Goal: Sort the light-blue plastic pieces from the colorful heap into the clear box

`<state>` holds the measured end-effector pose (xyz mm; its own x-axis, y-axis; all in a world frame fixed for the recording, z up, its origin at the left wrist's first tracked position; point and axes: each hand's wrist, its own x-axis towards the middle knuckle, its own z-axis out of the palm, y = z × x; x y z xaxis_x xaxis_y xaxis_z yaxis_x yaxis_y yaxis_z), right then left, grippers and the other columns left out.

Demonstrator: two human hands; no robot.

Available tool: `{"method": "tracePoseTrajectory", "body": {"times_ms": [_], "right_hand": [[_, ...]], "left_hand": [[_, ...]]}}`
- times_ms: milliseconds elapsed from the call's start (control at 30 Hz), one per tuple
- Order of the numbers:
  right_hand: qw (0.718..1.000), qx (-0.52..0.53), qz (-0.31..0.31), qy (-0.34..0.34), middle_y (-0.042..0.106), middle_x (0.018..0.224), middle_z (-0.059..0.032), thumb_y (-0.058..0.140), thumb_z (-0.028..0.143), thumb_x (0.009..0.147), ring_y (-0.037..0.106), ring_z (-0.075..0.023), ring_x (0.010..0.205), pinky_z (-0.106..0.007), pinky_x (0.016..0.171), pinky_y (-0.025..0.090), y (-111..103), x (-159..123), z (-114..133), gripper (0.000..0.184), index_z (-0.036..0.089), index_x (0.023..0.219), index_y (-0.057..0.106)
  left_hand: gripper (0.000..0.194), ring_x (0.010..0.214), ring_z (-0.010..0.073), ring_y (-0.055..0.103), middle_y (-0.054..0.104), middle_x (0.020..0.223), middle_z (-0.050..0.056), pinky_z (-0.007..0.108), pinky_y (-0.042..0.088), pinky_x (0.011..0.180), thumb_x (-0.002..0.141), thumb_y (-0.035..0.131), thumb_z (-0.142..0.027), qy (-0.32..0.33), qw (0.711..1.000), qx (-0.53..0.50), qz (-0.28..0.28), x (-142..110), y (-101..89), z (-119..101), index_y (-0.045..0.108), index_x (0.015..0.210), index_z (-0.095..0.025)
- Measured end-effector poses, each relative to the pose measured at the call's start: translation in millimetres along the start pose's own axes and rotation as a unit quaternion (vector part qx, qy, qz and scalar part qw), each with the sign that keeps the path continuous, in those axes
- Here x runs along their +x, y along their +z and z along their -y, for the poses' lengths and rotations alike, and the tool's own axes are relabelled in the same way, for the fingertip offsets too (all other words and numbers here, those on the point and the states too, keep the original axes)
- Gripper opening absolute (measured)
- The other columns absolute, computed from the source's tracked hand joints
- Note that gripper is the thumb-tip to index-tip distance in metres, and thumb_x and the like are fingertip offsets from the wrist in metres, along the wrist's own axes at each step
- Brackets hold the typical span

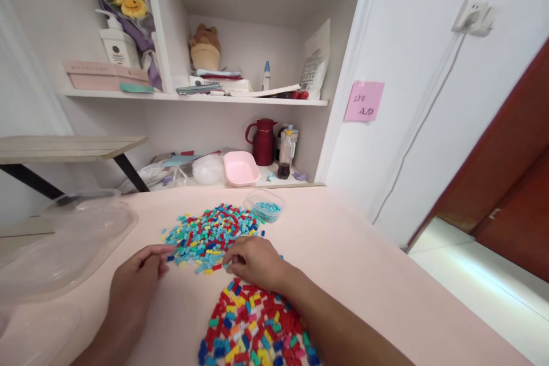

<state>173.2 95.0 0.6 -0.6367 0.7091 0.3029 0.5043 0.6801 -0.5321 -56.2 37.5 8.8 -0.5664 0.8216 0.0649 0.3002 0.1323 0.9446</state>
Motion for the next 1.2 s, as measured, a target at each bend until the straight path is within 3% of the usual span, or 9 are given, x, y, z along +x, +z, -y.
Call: {"method": "tracePoseTrajectory", "body": {"times_ms": [133,200,267,400,500,700,833,1033,1200], "right_hand": [[0.993,0.112,0.006,0.024,0.065,0.069,0.0014,0.062,0.018,0.074,0.056,-0.0108,0.061,-0.02,0.057,0.041,-7,0,-1,0.016,0.02,0.087,0.072],[0.984,0.169,-0.031,0.052,0.063,0.067,0.0015,0.062,0.021,0.075,0.054,-0.0103,0.057,-0.02,0.054,0.041,-15,2,-4,0.015,0.019,0.087,0.071],[0.968,0.198,-0.129,0.084,0.063,0.069,0.0006,0.062,0.027,0.076,0.053,-0.0108,0.056,-0.022,0.053,0.043,-25,5,-12,0.017,0.018,0.087,0.07],[0.906,0.199,-0.342,0.151,0.062,0.079,-0.0017,0.06,0.04,0.078,0.055,-0.0114,0.054,-0.025,0.053,0.045,-47,4,-38,0.036,0.019,0.107,0.065],[0.884,0.217,-0.369,0.189,0.063,0.087,-0.0032,0.057,0.045,0.079,0.057,-0.0112,0.054,-0.026,0.054,0.046,-56,-1,-55,0.046,0.019,0.117,0.059],[0.85,0.277,-0.413,0.172,0.059,0.071,-0.0008,0.052,0.05,0.083,0.053,-0.0104,0.049,-0.024,0.048,0.041,-59,-7,-61,0.041,0.016,0.103,0.062],[0.886,0.246,-0.363,0.152,0.055,0.061,0.0019,0.049,0.05,0.085,0.049,-0.0109,0.047,-0.024,0.047,0.039,-50,-6,-49,0.036,0.017,0.094,0.062],[0.982,0.12,-0.133,0.061,0.059,0.064,0.0012,0.047,0.037,0.09,0.053,-0.0112,0.056,-0.023,0.057,0.041,-28,-5,-17,0.028,0.018,0.082,0.066],[0.998,0.052,-0.013,-0.019,0.068,0.082,-0.0016,0.049,0.028,0.089,0.06,-0.013,0.072,-0.022,0.066,0.043,-15,-3,1,0.021,0.019,0.091,0.069]], "left_hand": [[0.029,0.056,0.0155,0.053,0.057,0.055,-0.003,0.023,0.039,0.051,0.063,0.048,-0.031,-0.009,0.999,-0.03,-0.01,0,-0.2,-2,0.069,0.079,-0.019],[0.03,0.053,0.0148,0.05,0.054,0.051,-0.004,0.023,0.036,0.048,0.063,0.048,-0.031,-0.009,0.999,-0.037,-0.007,-1,2.0,-2,0.069,0.08,-0.02],[0.03,0.051,0.0146,0.05,0.052,0.049,-0.004,0.023,0.033,0.046,0.063,0.048,-0.032,-0.018,0.999,-0.036,-0.003,-2,4.7,-2,0.069,0.08,-0.02],[0.03,0.051,0.0147,0.051,0.054,0.049,-0.005,0.023,0.036,0.049,0.062,0.049,-0.035,-0.02,0.999,-0.023,0.034,-3,8.0,-3,0.069,0.079,-0.021],[0.031,0.052,0.0154,0.051,0.055,0.05,-0.005,0.023,0.035,0.049,0.061,0.049,-0.037,-0.012,0.998,-0.008,0.059,-3,8.0,-3,0.069,0.079,-0.021],[0.031,0.056,0.0161,0.052,0.055,0.052,-0.004,0.025,0.037,0.054,0.063,0.047,-0.034,-0.006,0.998,-0.02,0.057,-2,6.6,3,0.068,0.082,-0.021],[0.028,0.055,0.0152,0.05,0.055,0.052,-0.004,0.024,0.036,0.053,0.065,0.048,-0.034,-0.012,0.999,-0.015,0.047,-1,8.2,4,0.068,0.08,-0.021],[0.03,0.048,0.0137,0.047,0.052,0.051,-0.006,0.023,0.033,0.048,0.068,0.046,-0.031,0.003,0.998,-0.019,0.064,-1,8.4,8,0.068,0.085,-0.02],[0.027,0.059,0.0158,0.057,0.062,0.063,-0.003,0.024,0.039,0.055,0.072,0.041,-0.025,0.058,0.989,0.091,0.105,-5,9.4,6,0.068,0.074,-0.023]]}}
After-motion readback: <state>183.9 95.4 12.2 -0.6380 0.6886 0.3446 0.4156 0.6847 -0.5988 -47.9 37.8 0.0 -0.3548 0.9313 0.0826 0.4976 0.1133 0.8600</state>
